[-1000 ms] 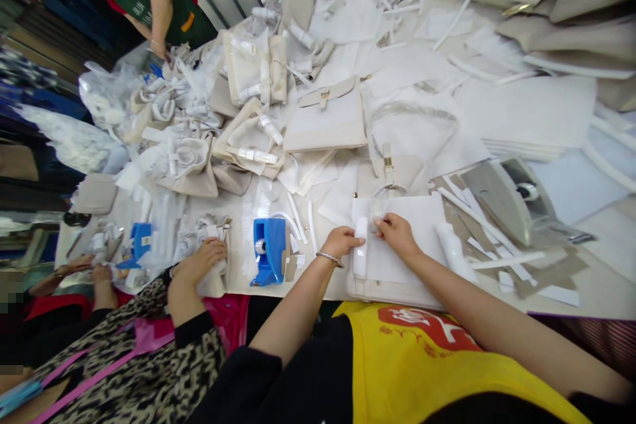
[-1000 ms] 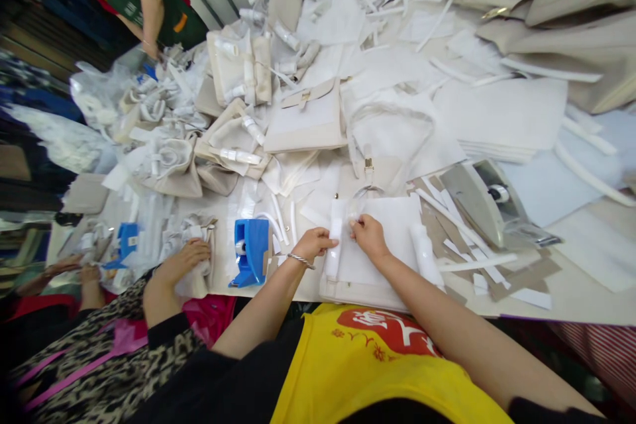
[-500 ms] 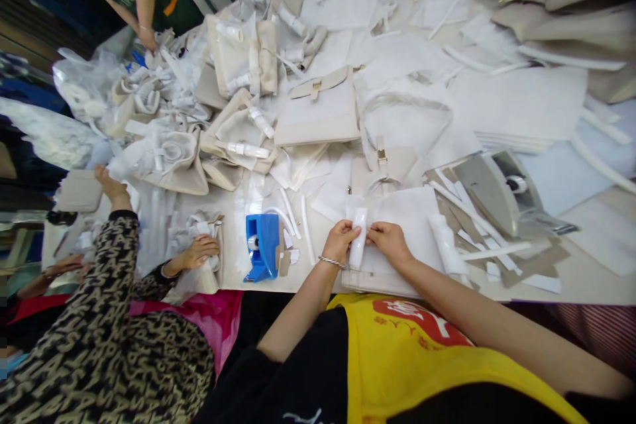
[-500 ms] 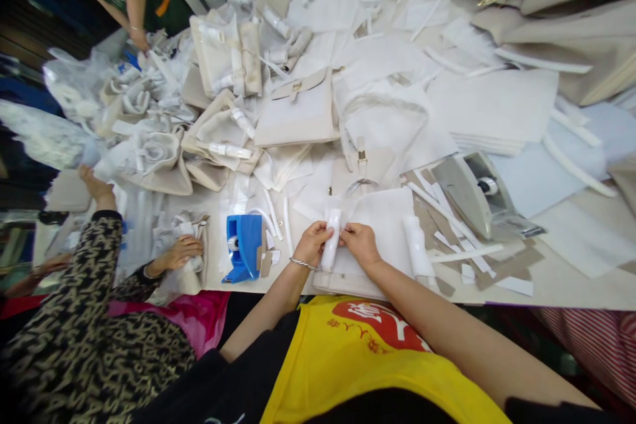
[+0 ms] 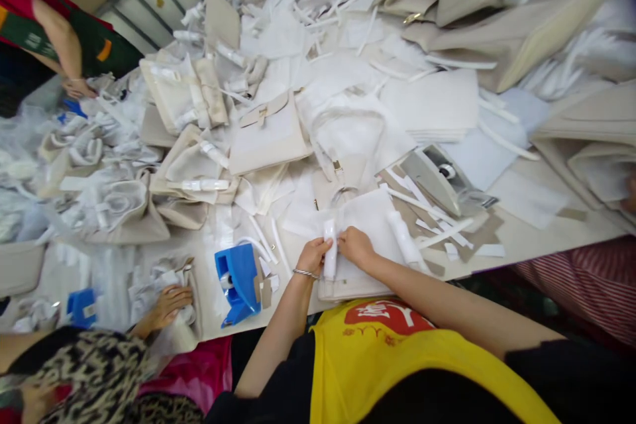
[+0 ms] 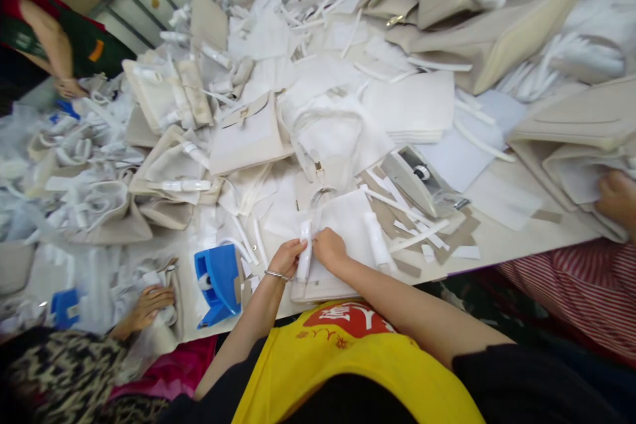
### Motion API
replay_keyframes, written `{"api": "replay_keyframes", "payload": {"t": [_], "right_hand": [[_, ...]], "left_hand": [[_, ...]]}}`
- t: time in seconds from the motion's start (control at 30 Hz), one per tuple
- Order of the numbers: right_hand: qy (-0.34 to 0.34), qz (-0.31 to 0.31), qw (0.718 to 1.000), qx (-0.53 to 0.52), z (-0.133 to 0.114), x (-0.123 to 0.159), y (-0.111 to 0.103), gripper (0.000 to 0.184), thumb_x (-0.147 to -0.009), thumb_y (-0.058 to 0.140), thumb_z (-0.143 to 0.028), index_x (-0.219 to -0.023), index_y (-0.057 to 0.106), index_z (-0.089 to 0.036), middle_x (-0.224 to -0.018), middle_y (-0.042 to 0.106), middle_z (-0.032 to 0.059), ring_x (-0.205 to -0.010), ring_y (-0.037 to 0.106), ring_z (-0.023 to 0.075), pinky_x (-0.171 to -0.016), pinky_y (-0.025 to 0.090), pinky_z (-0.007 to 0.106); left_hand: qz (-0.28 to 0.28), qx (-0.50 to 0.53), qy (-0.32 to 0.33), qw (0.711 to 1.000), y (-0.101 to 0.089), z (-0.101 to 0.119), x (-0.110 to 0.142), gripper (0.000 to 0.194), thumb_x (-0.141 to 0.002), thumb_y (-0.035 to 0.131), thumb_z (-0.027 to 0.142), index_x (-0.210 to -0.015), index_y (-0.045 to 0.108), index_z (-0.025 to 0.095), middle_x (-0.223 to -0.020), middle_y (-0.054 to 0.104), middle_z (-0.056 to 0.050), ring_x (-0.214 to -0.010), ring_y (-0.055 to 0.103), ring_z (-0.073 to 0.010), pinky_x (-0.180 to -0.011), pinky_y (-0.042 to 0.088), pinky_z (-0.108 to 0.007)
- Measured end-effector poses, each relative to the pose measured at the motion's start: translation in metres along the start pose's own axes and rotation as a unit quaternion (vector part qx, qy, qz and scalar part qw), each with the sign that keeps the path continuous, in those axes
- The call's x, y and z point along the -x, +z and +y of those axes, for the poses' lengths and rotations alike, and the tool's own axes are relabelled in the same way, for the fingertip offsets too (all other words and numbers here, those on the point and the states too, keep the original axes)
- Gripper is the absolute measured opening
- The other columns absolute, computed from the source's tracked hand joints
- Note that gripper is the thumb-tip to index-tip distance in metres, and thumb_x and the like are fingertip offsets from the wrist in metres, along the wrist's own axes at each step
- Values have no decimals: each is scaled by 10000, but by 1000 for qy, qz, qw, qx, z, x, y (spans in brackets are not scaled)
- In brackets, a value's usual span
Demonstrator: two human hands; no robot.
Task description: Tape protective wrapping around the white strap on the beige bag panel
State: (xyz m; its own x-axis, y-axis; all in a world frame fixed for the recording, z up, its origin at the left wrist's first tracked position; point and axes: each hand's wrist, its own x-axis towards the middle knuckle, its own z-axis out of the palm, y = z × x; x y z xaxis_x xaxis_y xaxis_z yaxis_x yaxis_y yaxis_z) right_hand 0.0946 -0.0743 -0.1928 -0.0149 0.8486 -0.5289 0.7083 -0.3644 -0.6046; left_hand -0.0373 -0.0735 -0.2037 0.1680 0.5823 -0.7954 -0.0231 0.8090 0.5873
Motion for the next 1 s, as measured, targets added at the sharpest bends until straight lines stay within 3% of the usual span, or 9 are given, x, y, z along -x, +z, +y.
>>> {"api": "replay_keyframes", "payload": {"t": [0.13,0.33,0.4,0.47,0.57,0.63,0.7,0.87,1.0], "right_hand": [[13,-45,996,74,-6,-1,-12,205,-734,465,-208,-809,617,-93,-835,619,157,-758,582,230,-589,406,267],[-50,-98,993,52,-12,11,-45,162,-686,543,-203,-768,644,-106,-804,628,132,-776,579,228,-640,414,262],[-107,-58,993,6,4,19,-70,183,-703,533,-211,-842,634,-147,-884,617,89,-816,565,195,-698,405,249],[-140,36,987,-71,38,24,-95,204,-742,484,-216,-902,606,-184,-914,602,41,-774,563,148,-705,404,233],[-28,174,981,-87,106,21,-117,164,-738,486,-242,-836,596,-170,-811,605,32,-662,554,143,-641,414,250],[31,191,981,-6,142,14,-112,137,-709,526,-253,-783,597,-162,-794,599,49,-713,552,175,-661,406,273],[48,174,980,79,159,6,-97,158,-721,520,-275,-796,590,-155,-846,584,77,-762,546,202,-660,399,287],[86,138,967,198,142,-4,-64,241,-799,409,-291,-916,529,-118,-971,526,136,-784,541,226,-622,399,304],[112,112,969,192,137,-8,-72,239,-793,392,-247,-935,519,-103,-946,552,139,-805,542,229,-644,399,298]], "left_hand": [[4,-19,22,1000,6,-1,-2,409,-464,697,427,-681,552,112,-466,471,44,-412,393,-59,-416,272,-189],[7,-27,59,998,11,-1,1,362,-526,665,424,-690,551,122,-528,523,30,-457,425,-65,-455,323,-190],[9,-24,57,998,10,-1,2,330,-552,655,403,-704,551,129,-543,536,28,-473,443,-75,-467,341,-196],[15,-23,58,998,10,-2,2,302,-570,650,377,-715,556,130,-552,547,25,-485,451,-77,-472,348,-193],[26,-18,60,998,10,-1,4,288,-572,654,358,-717,565,125,-562,562,18,-489,453,-73,-475,349,-186],[25,-12,58,998,12,0,5,291,-566,659,354,-717,570,122,-563,566,13,-495,461,-77,-481,355,-188],[23,-7,53,998,13,2,5,291,-563,663,351,-719,574,122,-564,569,9,-499,469,-81,-489,362,-194],[21,-10,43,999,13,3,5,311,-539,681,347,-713,582,109,-545,568,8,-452,447,-68,-474,347,-196],[20,-8,40,999,12,2,3,347,-533,687,359,-728,579,92,-548,578,-9,-472,476,-90,-483,351,-207]]}}
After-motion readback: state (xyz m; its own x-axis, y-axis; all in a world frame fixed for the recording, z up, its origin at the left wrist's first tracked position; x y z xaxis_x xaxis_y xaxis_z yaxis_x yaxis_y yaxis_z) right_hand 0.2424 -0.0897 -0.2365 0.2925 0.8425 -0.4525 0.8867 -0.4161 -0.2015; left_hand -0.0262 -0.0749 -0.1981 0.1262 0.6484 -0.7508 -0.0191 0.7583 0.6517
